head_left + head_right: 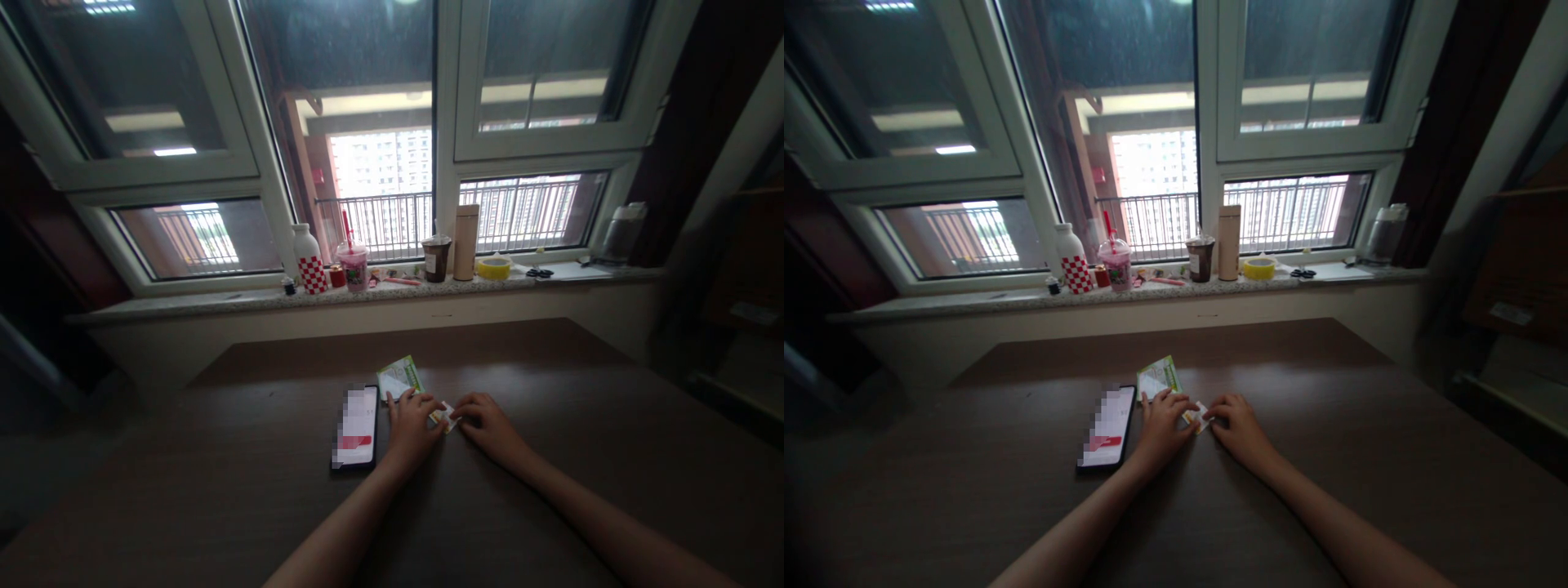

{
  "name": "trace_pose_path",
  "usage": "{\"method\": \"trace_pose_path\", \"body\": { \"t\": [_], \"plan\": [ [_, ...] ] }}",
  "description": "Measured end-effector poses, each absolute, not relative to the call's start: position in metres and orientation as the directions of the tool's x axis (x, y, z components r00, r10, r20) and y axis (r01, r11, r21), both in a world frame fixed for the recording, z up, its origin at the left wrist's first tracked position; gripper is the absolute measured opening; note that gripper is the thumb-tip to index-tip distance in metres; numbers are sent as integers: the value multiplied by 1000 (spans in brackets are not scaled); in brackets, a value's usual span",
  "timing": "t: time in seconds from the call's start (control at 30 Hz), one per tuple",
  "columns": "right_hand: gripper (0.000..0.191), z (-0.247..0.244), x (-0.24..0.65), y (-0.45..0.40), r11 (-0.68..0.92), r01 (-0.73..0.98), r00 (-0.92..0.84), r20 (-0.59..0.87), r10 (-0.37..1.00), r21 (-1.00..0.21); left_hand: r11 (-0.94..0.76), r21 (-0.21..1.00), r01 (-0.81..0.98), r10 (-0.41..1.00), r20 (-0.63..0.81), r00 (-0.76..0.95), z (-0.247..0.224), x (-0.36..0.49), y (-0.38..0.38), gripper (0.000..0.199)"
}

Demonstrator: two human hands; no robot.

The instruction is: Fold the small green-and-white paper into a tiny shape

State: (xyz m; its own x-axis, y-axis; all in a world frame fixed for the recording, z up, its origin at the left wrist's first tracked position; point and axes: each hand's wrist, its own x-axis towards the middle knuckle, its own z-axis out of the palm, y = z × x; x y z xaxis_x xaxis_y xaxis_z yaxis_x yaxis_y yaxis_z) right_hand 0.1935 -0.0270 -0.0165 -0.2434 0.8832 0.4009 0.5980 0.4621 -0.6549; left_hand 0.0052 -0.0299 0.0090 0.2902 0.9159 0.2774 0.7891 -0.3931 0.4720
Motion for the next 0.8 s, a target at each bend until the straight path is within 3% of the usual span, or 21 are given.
{"method": "trace_pose_path", "body": {
  "t": [0.27,0.63,0.8],
  "plan": [
    [14,-16,193,-28,449,601,-220,403,888,-661,-427,333,841,893,301,334,8,6,-31,15],
    [15,-15,192,-28,445,640,-211,415,885,-626,-387,136,912,871,378,313,1,12,-36,27],
    [14,-17,192,-27,426,686,-180,430,885,-590,-375,81,924,881,342,327,-1,13,-34,33]
  ]
}}
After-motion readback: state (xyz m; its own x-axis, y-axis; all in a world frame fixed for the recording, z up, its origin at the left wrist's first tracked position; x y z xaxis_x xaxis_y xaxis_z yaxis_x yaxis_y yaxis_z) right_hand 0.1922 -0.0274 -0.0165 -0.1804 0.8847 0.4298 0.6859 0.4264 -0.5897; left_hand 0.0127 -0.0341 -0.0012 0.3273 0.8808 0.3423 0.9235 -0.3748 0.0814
